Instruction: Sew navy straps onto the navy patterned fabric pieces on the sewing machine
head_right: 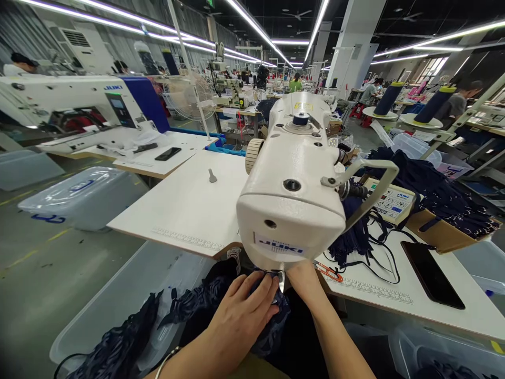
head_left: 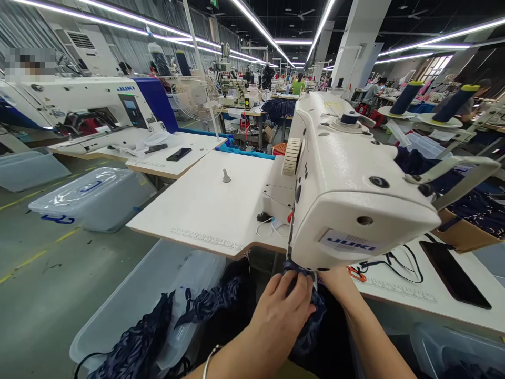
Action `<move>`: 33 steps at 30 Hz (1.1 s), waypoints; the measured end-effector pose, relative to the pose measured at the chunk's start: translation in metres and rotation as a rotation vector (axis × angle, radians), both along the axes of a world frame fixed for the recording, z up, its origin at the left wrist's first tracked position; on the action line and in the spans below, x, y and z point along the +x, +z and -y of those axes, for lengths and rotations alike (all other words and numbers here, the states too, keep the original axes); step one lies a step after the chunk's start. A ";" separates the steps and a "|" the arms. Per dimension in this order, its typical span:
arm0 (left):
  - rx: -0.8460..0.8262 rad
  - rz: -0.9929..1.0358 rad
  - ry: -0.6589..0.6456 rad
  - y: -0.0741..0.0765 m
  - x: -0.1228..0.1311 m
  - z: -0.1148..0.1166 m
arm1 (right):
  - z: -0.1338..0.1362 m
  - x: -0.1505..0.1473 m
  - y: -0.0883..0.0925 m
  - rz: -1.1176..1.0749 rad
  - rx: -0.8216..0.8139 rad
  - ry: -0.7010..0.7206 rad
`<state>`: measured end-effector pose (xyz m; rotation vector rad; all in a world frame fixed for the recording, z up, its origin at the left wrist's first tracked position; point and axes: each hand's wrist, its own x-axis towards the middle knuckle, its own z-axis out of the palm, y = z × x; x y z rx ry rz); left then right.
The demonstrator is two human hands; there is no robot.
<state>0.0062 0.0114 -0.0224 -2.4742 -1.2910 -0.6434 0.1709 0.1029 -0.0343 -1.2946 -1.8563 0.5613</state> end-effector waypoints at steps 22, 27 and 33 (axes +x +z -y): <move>0.008 0.066 0.005 -0.001 0.004 -0.004 | 0.000 0.001 -0.019 0.195 0.059 0.011; 0.029 0.075 0.018 0.002 0.005 -0.002 | -0.002 0.001 -0.020 0.210 0.060 0.002; 0.001 0.109 0.077 0.001 0.004 0.000 | 0.000 0.003 -0.017 0.191 0.048 0.003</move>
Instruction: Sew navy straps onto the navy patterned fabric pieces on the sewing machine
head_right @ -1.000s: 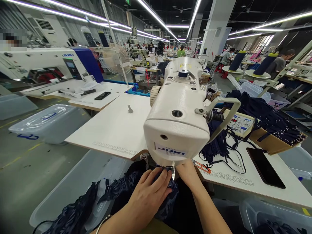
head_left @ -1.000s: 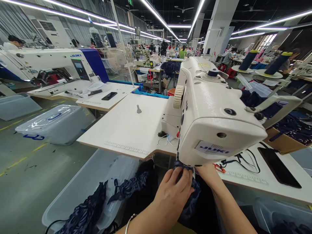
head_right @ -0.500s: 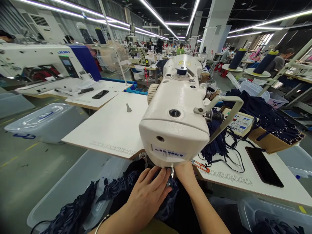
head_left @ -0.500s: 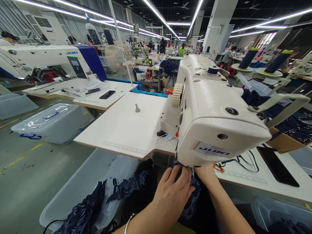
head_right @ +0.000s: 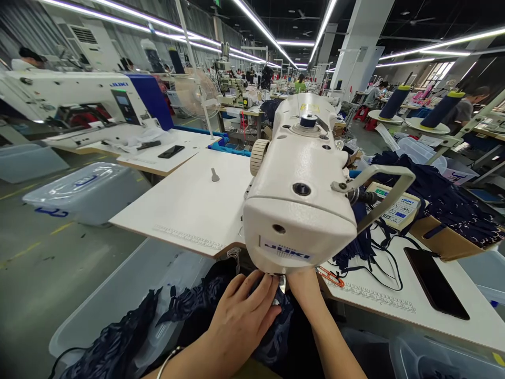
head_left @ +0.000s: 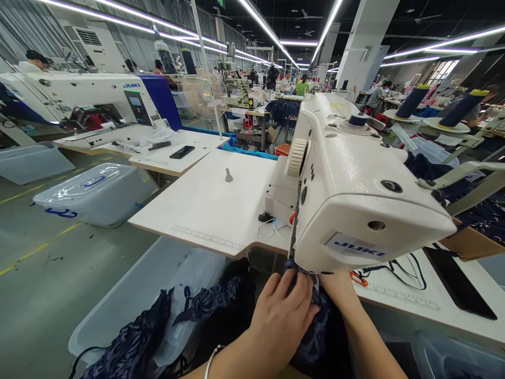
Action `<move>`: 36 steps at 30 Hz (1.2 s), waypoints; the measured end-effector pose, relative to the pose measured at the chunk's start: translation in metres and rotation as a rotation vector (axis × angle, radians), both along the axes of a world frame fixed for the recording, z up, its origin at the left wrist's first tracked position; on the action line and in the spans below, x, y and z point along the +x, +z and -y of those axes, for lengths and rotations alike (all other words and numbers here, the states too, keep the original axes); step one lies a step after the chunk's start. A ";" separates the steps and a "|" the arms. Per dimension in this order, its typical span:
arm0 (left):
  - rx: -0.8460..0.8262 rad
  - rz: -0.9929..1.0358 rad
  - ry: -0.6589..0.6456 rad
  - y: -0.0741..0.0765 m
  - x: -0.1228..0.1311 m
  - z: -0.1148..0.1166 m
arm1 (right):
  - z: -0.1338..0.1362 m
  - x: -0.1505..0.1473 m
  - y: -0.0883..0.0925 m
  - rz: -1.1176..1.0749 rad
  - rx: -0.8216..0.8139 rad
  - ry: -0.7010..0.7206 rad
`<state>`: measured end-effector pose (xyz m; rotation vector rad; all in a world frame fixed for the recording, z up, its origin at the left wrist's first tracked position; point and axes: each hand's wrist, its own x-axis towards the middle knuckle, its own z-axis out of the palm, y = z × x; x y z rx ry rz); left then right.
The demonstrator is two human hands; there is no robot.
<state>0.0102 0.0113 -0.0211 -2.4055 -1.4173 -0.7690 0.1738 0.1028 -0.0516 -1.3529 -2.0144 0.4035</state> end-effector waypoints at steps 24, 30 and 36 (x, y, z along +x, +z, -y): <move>-0.090 -0.083 -0.110 0.001 0.001 0.004 | 0.096 0.020 0.017 -0.480 -0.559 0.203; -0.634 0.263 -0.506 0.036 -0.018 0.015 | 0.113 0.017 0.046 -0.378 -0.194 0.374; -0.962 0.529 -0.349 0.030 -0.027 0.018 | 0.090 -0.002 0.043 0.197 0.577 0.170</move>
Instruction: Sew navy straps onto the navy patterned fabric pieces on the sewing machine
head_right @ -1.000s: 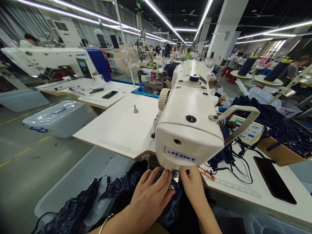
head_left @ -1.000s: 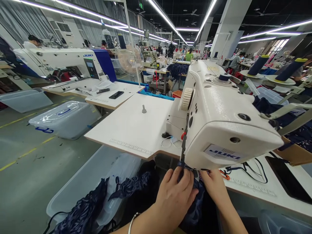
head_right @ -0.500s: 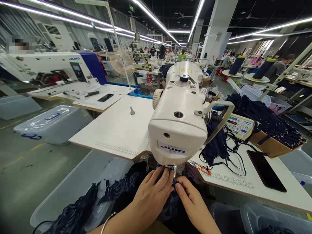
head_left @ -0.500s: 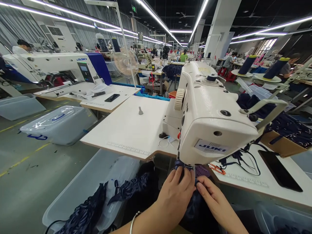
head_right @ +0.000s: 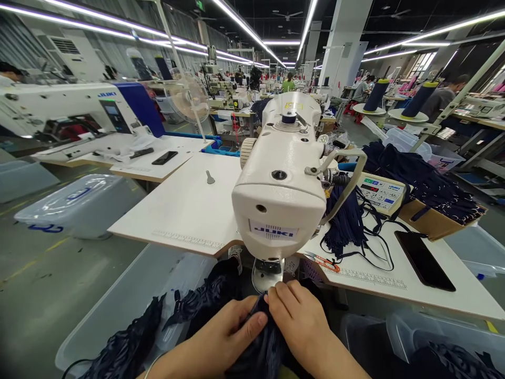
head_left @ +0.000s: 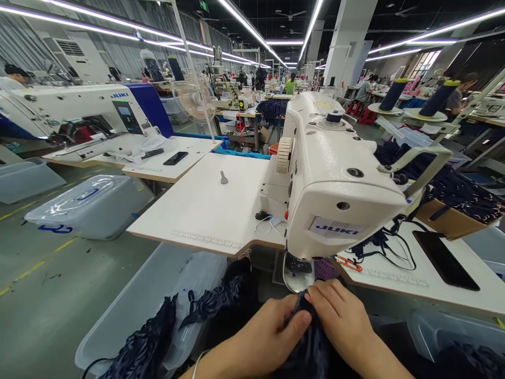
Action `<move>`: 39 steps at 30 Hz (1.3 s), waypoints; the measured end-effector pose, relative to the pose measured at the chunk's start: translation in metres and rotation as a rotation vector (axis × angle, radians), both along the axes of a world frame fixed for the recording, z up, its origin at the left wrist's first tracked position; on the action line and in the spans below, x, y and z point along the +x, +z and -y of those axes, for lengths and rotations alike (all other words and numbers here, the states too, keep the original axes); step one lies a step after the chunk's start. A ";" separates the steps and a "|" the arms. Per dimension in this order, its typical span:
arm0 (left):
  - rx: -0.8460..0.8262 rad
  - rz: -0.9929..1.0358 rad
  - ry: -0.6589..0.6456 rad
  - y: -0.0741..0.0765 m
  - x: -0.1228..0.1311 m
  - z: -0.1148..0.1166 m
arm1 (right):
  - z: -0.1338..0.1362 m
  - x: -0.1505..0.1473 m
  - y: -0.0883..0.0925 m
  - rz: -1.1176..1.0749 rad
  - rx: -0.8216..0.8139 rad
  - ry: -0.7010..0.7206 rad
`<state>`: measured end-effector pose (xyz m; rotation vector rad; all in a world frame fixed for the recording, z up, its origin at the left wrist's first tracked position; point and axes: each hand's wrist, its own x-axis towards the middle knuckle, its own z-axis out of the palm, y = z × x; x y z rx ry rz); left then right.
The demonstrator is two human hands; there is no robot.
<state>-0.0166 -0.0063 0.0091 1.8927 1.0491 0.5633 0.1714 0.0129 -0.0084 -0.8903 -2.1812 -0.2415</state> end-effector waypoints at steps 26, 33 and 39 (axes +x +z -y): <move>0.944 -0.564 0.294 -0.027 0.024 -0.017 | -0.033 -0.002 -0.029 -0.605 -0.823 -0.257; 0.982 -0.596 0.328 -0.033 0.027 -0.016 | -0.035 -0.001 -0.035 -0.587 -0.813 -0.279; 0.990 -0.605 0.338 -0.032 0.028 -0.015 | -0.032 0.004 -0.032 -0.502 -0.802 -0.282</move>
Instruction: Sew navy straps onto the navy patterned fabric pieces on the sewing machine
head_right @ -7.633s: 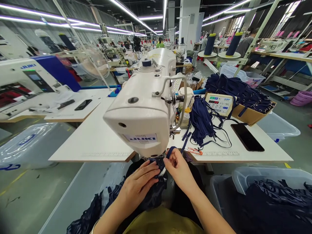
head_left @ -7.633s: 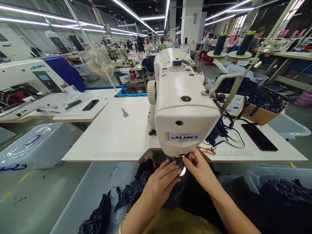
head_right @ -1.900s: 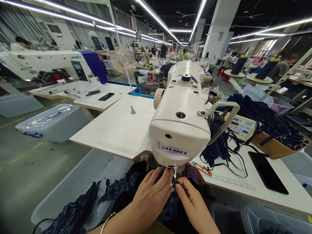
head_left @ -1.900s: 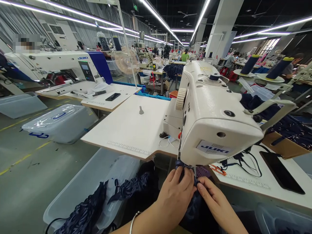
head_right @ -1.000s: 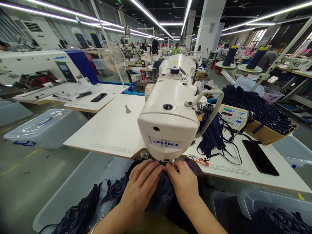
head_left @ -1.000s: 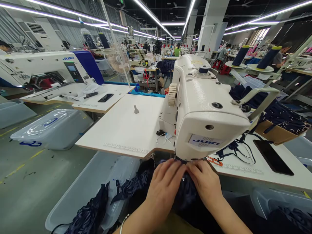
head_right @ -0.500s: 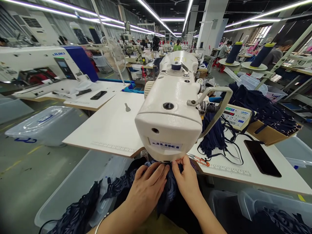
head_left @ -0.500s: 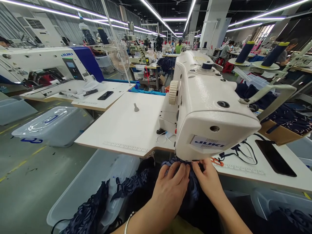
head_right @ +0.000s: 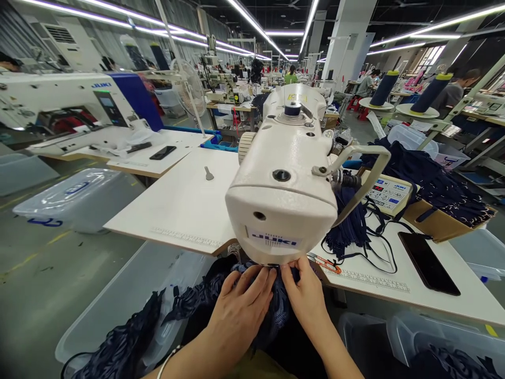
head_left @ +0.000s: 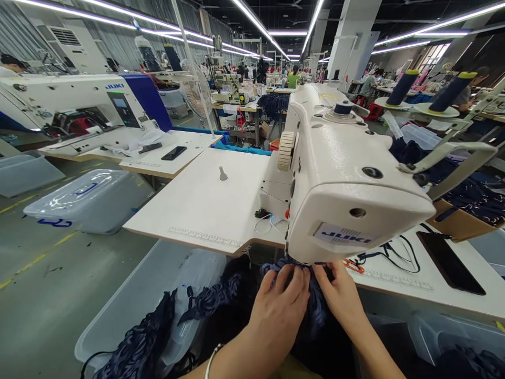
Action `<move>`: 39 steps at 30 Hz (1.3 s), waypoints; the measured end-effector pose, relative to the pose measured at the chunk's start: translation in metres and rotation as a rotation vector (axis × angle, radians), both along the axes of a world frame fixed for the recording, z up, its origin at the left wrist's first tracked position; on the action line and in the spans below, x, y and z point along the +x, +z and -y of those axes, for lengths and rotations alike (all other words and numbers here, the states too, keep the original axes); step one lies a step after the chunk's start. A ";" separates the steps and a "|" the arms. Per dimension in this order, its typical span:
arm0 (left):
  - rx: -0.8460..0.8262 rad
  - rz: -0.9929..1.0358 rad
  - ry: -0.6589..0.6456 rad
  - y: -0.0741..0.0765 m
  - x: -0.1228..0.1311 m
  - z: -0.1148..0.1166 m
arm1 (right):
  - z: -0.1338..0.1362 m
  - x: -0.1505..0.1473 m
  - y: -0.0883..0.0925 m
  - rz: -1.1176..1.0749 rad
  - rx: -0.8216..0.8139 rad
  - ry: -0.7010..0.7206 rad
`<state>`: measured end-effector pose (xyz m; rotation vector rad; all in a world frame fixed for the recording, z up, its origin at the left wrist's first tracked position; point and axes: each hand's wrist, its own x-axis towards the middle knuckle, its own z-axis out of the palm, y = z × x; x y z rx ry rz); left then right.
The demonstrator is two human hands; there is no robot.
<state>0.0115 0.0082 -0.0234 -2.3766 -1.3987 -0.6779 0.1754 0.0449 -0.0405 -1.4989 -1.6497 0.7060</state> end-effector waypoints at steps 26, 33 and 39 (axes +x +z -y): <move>-0.086 -0.006 -0.113 0.007 0.004 0.007 | 0.022 0.104 -0.014 -0.226 -0.252 -0.045; -0.167 -0.064 -0.122 0.016 -0.001 0.012 | 0.024 0.086 -0.001 -0.745 -0.374 -0.042; 0.060 0.111 0.072 0.000 -0.033 0.000 | 0.023 0.040 0.016 -0.593 -0.317 0.130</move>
